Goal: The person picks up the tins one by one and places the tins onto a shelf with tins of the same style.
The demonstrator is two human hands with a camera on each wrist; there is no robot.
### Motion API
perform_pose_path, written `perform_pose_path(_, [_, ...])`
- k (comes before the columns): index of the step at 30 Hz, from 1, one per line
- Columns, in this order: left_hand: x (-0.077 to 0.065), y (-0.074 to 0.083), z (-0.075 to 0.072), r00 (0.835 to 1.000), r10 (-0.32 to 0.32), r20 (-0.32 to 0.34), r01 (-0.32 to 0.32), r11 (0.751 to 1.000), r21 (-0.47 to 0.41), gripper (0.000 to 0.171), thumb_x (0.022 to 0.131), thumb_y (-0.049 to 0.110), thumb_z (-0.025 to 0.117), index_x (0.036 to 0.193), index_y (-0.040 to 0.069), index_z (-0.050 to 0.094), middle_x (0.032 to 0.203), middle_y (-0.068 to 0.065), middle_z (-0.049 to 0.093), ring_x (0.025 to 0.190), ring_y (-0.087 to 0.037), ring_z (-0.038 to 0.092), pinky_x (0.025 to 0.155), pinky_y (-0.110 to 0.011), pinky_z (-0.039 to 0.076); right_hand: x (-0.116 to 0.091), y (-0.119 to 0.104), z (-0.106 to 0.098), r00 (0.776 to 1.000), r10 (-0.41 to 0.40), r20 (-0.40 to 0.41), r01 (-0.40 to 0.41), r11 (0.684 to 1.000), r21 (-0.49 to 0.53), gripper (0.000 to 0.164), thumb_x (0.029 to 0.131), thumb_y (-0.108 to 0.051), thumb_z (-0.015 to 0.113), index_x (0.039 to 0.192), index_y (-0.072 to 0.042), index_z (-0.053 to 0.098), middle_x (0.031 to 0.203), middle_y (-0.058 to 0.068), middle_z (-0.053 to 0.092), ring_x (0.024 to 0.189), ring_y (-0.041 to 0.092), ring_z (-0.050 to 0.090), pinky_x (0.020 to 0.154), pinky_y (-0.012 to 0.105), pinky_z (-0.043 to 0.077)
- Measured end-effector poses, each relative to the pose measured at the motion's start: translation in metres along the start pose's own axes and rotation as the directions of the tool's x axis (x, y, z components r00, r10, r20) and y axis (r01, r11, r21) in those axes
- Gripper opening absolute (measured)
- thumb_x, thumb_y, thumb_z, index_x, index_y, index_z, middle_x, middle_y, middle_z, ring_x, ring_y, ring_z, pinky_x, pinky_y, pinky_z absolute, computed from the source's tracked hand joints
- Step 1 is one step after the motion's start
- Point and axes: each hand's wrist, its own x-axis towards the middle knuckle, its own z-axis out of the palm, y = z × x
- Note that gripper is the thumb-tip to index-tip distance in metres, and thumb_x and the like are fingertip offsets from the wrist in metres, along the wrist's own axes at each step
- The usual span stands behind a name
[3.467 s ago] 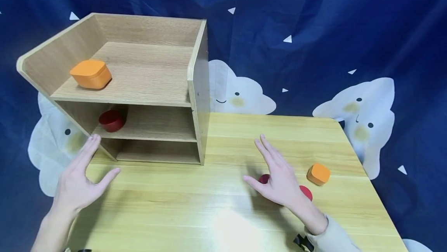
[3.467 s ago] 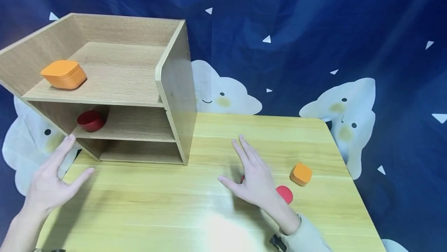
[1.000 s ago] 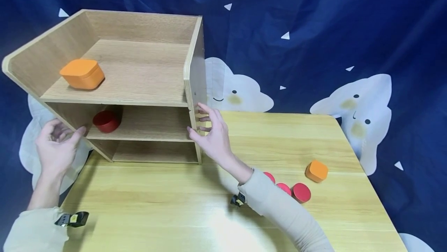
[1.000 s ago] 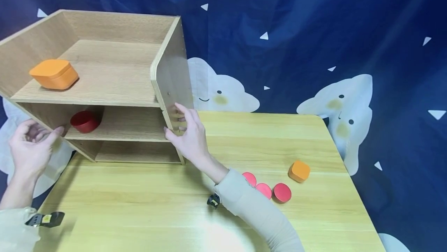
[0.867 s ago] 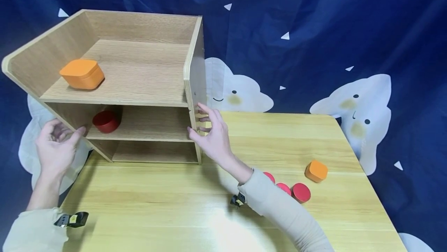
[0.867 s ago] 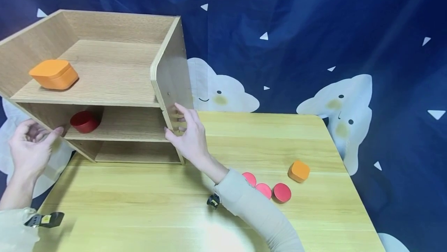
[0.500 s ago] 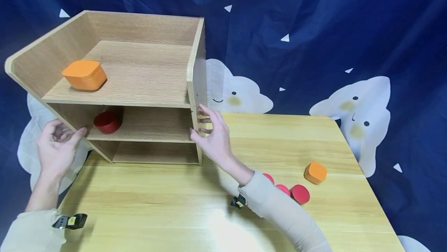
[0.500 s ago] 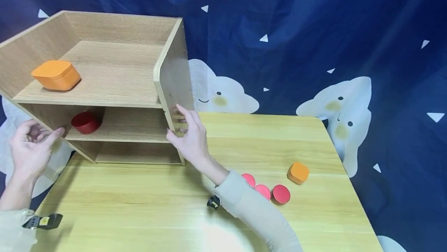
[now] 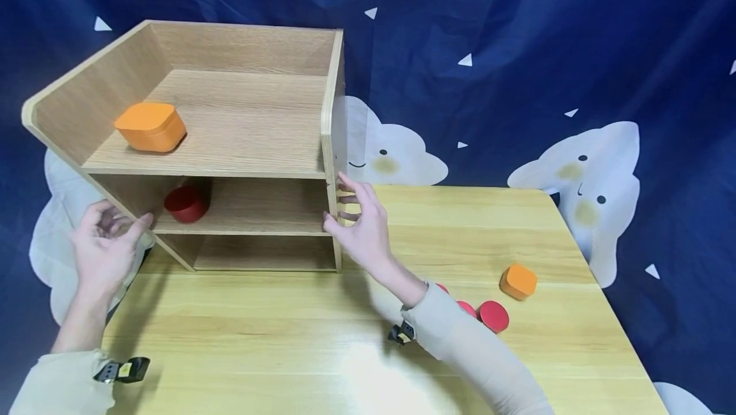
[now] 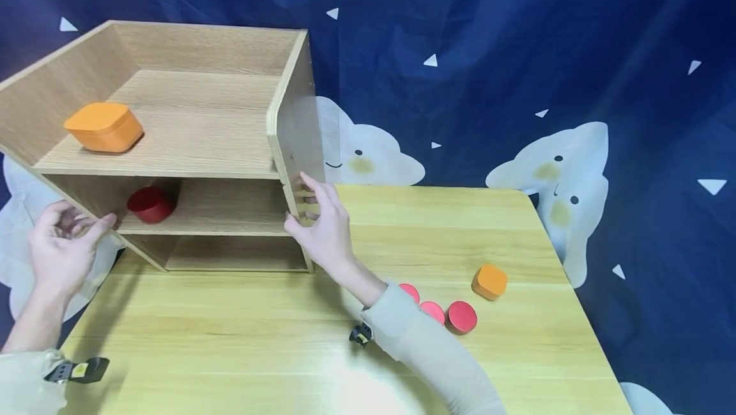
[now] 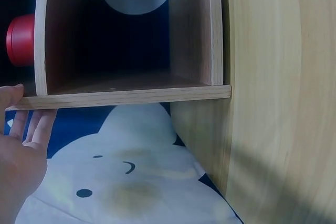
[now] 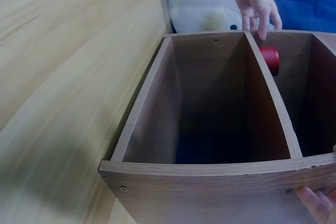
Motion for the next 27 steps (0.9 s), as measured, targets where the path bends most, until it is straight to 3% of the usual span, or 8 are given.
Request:
perform_pose_path(7, [-0.005, 0.0, 0.009, 1.0, 0.021, 0.017, -0.021, 1.0, 0.003, 0.049, 0.079, -0.027, 0.066, 0.105, 0.014, 0.071, 0.091, 0.009, 0.078, 0.078, 0.0, 0.071, 0.071, -0.004, 0.059, -0.003, 0.002, -0.011, 0.999, -0.023, -0.023, 0.023, 0.999, -0.024, 0.07, 0.081, 0.002, 0.077, 0.148, -0.007, 0.058, 0.127, 0.02, 0.066, 0.106, 0.035, 0.074, 0.081, 0.023, 0.068])
perform_pose_path(17, [-0.013, 0.003, 0.017, 0.997, 0.069, 0.043, -0.072, 0.995, 0.064, 0.053, 0.077, -0.028, 0.068, 0.107, 0.016, 0.072, 0.091, 0.011, 0.077, 0.079, 0.0, 0.07, 0.073, -0.004, 0.059, -0.008, 0.005, -0.024, 0.998, -0.038, -0.058, 0.035, 0.998, -0.045, 0.069, 0.08, 0.002, 0.077, 0.146, -0.01, 0.06, 0.126, 0.018, 0.067, 0.102, 0.033, 0.074, 0.078, 0.024, 0.069])
perform_pose_path(27, [-0.025, 0.006, 0.03, 0.996, 0.052, 0.074, -0.048, 0.997, -0.052, 0.052, 0.075, -0.032, 0.067, 0.105, 0.01, 0.074, 0.091, 0.005, 0.078, 0.078, -0.004, 0.071, 0.066, -0.009, 0.062, -0.015, 0.007, -0.042, 0.996, -0.008, -0.083, 0.003, 0.998, -0.055, 0.068, 0.079, 0.003, 0.076, 0.145, -0.009, 0.062, 0.126, 0.019, 0.068, 0.103, 0.034, 0.074, 0.077, 0.03, 0.07])
